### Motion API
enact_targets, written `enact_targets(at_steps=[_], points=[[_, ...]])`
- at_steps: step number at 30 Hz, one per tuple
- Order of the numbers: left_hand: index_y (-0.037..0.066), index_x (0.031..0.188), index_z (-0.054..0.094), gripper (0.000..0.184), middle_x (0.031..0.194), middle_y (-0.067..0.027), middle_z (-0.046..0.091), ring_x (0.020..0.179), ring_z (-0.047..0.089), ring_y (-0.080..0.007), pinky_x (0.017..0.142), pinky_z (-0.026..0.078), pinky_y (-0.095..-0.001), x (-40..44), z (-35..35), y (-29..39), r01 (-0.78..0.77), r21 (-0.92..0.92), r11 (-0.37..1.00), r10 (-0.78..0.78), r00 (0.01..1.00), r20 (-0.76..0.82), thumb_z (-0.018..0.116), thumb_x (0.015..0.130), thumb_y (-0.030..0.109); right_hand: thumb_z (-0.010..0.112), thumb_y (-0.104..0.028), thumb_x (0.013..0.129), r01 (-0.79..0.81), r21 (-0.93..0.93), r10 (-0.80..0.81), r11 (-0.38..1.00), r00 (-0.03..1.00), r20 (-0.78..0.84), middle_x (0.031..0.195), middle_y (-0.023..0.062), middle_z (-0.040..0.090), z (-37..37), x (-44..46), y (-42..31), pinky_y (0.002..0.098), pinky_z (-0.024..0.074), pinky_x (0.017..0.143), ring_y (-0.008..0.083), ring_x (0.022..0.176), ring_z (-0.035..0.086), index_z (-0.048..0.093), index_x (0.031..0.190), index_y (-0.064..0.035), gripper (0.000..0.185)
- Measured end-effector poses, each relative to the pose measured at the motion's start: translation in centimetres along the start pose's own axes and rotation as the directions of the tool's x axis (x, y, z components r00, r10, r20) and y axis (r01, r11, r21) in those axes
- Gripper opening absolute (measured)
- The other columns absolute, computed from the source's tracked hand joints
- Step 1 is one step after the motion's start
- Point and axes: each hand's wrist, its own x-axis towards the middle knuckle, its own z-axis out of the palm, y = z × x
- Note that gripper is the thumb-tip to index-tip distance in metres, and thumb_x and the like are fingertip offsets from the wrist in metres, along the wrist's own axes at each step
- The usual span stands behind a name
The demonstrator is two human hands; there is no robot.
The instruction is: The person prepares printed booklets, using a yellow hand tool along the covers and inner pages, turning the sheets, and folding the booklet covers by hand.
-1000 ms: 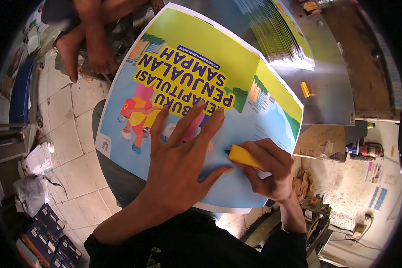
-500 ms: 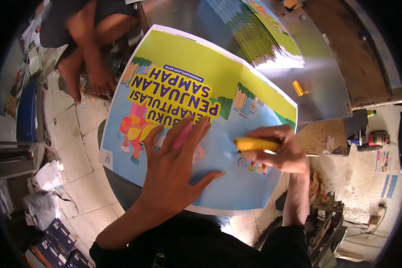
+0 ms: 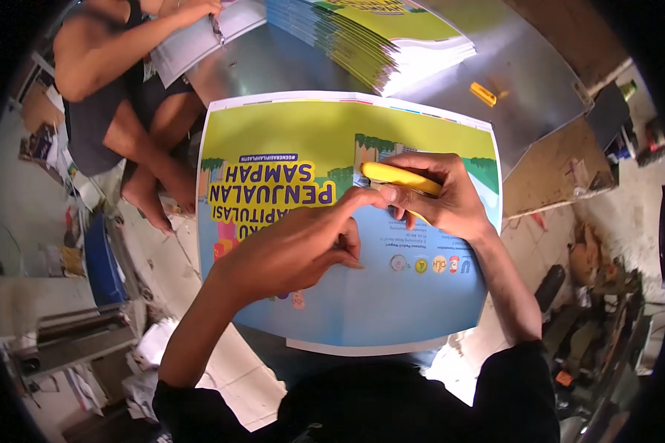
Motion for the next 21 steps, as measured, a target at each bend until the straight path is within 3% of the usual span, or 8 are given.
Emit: enact_targets(at_steps=[6,8,10,12,14,16,18,21], points=[[0.008,0.144,0.038,0.068,0.101,-0.0245,0.069,0.092,0.072,-0.0357,0.084,0.056,-0.0448,-0.8,2.0,4.4,-0.009,0.753,0.658,0.021,1.0,-0.006,0.058,0.083,-0.013,0.078,-0.018,0.092,0.012,-0.002,-0.012,1.0,1.0,-0.011,0.075,0.0076,0.07,0.1,0.0,0.0,0.0238,0.0501,0.049,0.0086,0.056,0.062,0.072,0.112,0.0049,0.03],[0.005,0.131,0.052,0.05,0.1,-0.0219,0.07,0.09,0.072,-0.0353,0.081,0.056,-0.0436,-1.9,0.8,3.9,0.06,0.645,0.762,-0.018,0.997,-0.072,0.06,0.084,-0.011,0.078,-0.017,0.092,0.024,0.008,-0.024,1.0,0.999,-0.025,0.073,0.0074,0.069,0.0,-0.1,0.3,0.0239,0.0497,0.049,0.0082,0.055,0.061,0.072,0.11,0.0048,0.029],[0.003,0.123,0.061,0.047,0.091,-0.02,0.069,0.089,0.069,-0.0323,0.072,0.055,-0.0402,-3.6,-0.6,2.1,0.089,0.523,0.847,0.155,0.901,-0.404,0.069,0.079,-0.009,0.077,-0.013,0.092,-0.025,-0.008,0.025,1.0,1.0,0.01,0.081,0.0077,0.071,0.0,-0.1,0.0,0.0242,0.0537,0.051,0.01,0.061,0.065,0.072,0.116,0.0036,0.03],[0.008,0.109,0.069,0.032,0.092,-0.0161,0.072,0.093,0.07,-0.0307,0.076,0.054,-0.0381,-6.3,-0.9,2.1,0.462,0.387,0.798,-0.185,0.799,-0.572,0.076,0.079,-0.002,0.077,-0.012,0.093,-0.013,0.013,0.013,1.0,1.0,-0.017,0.08,0.0068,0.07,0.1,-0.1,0.6,0.0241,0.0525,0.051,0.0091,0.061,0.064,0.071,0.117,0.0035,0.03],[0.012,0.113,0.073,0.037,0.107,-0.0147,0.072,0.106,0.067,-0.0324,0.089,0.052,-0.0419,-8.7,0.8,0.9,0.365,0.457,0.812,-0.065,0.833,-0.55,0.084,0.078,0.012,0.076,-0.011,0.093,0.17,-0.078,-0.17,0.982,0.985,0.003,0.078,0.0065,0.07,0.0,0.1,1.7,0.0242,0.0523,0.051,0.0086,0.06,0.064,0.071,0.118,0.0042,0.03],[0.021,0.131,0.068,0.058,0.137,-0.0144,0.061,0.133,0.052,-0.0346,0.109,0.038,-0.0521,-8.5,4.0,1.4,0.113,0.573,0.812,0.092,0.944,-0.317,0.087,0.077,0.034,0.078,-0.013,0.088,0.016,-0.02,-0.015,1.0,0.999,0.032,0.085,0.0122,0.073,-0.4,0.2,0.3,0.031,0.0563,0.063,0.0173,0.064,0.068,0.072,0.115,0.0055,0.033],[0.028,0.146,0.057,0.075,0.16,-0.0126,0.039,0.151,0.03,-0.0344,0.119,0.019,-0.0584,-7.7,6.9,3.3,0.11,0.569,0.815,-0.018,0.986,-0.166,0.08,0.08,0.055,0.079,-0.015,0.087,-0.18,0.023,0.176,0.983,0.977,0.123,0.091,0.0142,0.075,-1.1,0.4,-1.4,0.0354,0.0584,0.07,0.0229,0.068,0.07,0.072,0.114,0.0063,0.036],[0.031,0.148,0.054,0.088,0.165,-0.012,0.03,0.154,0.022,-0.0329,0.123,0.015,-0.0577,-7.2,8.5,2.0,0.127,0.621,0.774,-0.048,0.988,-0.144,0.084,0.07,0.06,0.078,-0.019,0.088,-0.041,-0.104,0.045,0.994,0.998,0.035,0.09,0.0114,0.075,-4.0,1.1,-1.0,0.0374,0.0585,0.073,0.0244,0.068,0.07,0.072,0.116,0.0044,0.037]])
